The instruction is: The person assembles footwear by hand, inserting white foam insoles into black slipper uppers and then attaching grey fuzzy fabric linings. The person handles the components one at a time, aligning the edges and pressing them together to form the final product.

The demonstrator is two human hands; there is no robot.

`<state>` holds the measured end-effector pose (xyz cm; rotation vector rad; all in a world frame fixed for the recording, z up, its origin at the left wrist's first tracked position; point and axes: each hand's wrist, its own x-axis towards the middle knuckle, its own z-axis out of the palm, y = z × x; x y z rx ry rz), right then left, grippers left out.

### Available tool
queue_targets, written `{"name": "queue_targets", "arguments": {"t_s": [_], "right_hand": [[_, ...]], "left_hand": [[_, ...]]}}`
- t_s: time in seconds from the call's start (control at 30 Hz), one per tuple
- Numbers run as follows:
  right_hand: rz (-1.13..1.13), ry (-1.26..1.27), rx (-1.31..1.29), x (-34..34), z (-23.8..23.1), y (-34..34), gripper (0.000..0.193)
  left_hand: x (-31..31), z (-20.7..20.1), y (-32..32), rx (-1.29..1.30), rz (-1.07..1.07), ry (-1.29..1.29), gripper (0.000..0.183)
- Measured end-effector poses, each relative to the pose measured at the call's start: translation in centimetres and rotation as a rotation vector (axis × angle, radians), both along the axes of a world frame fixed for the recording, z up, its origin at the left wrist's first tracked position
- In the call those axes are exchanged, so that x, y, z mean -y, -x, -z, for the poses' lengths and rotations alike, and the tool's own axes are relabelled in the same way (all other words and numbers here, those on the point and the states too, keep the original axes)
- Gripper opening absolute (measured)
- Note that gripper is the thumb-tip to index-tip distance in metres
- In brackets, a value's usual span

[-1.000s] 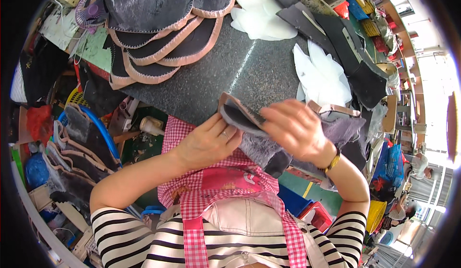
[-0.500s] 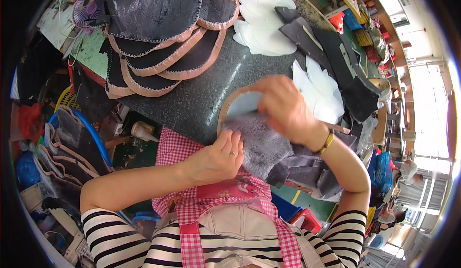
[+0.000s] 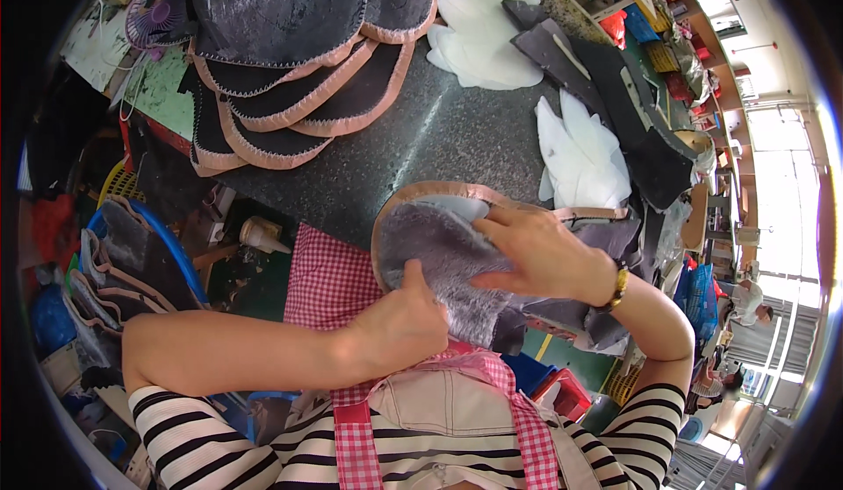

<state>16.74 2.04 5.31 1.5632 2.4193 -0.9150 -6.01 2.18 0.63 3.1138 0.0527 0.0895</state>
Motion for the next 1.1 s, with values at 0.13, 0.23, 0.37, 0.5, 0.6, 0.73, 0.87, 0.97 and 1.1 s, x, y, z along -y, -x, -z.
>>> {"name": "queue_targets", "arguments": {"t_s": [0.13, 0.23, 0.37, 0.5, 0.6, 0.73, 0.87, 0.97, 1.1], "right_hand": [[-0.065, 0.227, -0.185, -1.3, 0.1, -0.4, 0.045], [0.074, 0.213, -0.307, -1.3, 1.3, -1.2, 0.043], [0.192, 0.041, 0.154, -1.1, 3.1, -0.1, 0.037], [0.114, -0.069, 0.284, -1.1, 2.8, 1.4, 0.030], [0.098, -0.163, 0.296, -0.9, 3.7, 0.9, 0.033], [0.078, -0.146, 0.244, -0.6, 3.1, 0.3, 0.032], [0.098, -0.293, -0.086, 2.0, 2.9, -2.8, 0.039], [0.344, -0.275, -0.017, 4.7, 3.3, -2.2, 0.034], [0.501, -0.126, 0.021, 3.8, 4.5, -2.2, 0.043]], "left_hand": [[0.2, 1.3, 0.6, 0.120, -0.106, -0.050, 0.022], [0.3, 2.1, 0.8, 0.131, -0.137, 0.001, 0.022], [0.2, 2.0, 1.2, 0.077, -0.152, 0.097, 0.023], [-3.8, -0.6, 1.2, 0.035, -0.256, 0.599, 0.039], [-7.2, 0.8, -1.1, 0.291, -0.510, 0.394, 0.056], [-9.8, 3.6, -4.6, 0.272, -0.414, 0.579, 0.049], [-8.2, 2.3, -3.8, 0.163, -0.422, 0.844, 0.040], [-4.2, 1.4, -2.0, 0.269, -0.579, 0.935, 0.027], [-1.7, 2.8, -0.7, 0.321, -0.698, 1.002, 0.018]]}}
